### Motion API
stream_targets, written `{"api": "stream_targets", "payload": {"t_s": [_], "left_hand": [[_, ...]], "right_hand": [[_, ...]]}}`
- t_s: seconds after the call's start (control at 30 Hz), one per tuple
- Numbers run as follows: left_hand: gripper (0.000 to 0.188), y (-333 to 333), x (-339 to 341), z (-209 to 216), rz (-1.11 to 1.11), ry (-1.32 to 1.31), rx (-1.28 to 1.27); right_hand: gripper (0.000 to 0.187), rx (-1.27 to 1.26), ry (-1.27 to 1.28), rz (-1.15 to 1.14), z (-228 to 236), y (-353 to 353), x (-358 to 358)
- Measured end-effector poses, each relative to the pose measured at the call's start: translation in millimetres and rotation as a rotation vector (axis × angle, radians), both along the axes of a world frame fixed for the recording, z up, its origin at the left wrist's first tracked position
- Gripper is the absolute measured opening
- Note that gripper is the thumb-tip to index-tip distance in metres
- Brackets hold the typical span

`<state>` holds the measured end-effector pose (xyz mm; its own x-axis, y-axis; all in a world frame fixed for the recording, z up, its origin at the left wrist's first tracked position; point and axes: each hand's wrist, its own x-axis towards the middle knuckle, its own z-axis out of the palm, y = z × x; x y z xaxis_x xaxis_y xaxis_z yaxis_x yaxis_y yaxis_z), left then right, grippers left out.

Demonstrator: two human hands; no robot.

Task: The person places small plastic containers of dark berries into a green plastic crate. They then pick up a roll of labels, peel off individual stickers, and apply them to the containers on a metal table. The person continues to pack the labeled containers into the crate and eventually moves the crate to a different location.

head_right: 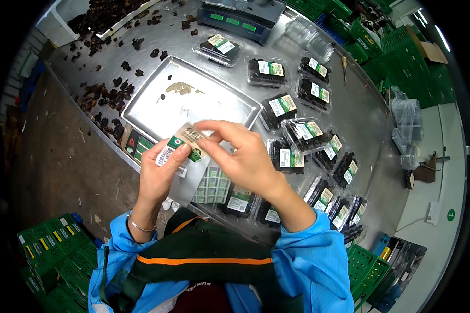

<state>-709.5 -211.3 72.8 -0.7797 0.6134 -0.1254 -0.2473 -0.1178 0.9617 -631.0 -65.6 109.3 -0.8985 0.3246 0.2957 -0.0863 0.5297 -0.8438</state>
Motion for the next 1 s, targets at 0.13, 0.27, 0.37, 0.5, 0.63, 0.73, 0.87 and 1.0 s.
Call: {"api": "stream_targets", "payload": {"t_s": [0.13, 0.27, 0.37, 0.5, 0.63, 0.73, 0.87, 1.0], "left_hand": [[0.016, -6, 14, -4, -0.064, 0.071, -0.146], [0.016, -1, 16, -29, -0.096, 0.085, -0.174], [0.02, -1, 9, -38, -0.123, -0.074, -0.14], [0.029, 5, 16, -17, -0.231, 0.055, 0.064], [0.036, 14, 14, 22, -0.434, -0.013, 0.298], [0.041, 19, 20, 37, -0.308, 0.092, 0.205], [0.038, 25, 32, 34, -0.204, 0.213, 0.056], [0.026, 23, 27, 18, -0.304, 0.245, -0.069]], "right_hand": [[0.011, 0.201, 0.077, -0.09, 0, 4, 28], [0.008, 0.008, 0.325, -0.448, 0, 28, 36], [0.019, -0.525, 0.59, -0.58, 7, 65, 52], [0.04, -0.183, 0.473, -0.569, 7, 39, 64], [0.062, 0.188, 0.404, -0.245, -3, 21, 63], [0.064, 0.175, 0.334, -0.19, 7, 15, 59], [0.063, 0.13, 0.251, -0.183, 5, 12, 65], [0.061, 0.366, 0.225, -0.068, 12, 15, 65]]}}
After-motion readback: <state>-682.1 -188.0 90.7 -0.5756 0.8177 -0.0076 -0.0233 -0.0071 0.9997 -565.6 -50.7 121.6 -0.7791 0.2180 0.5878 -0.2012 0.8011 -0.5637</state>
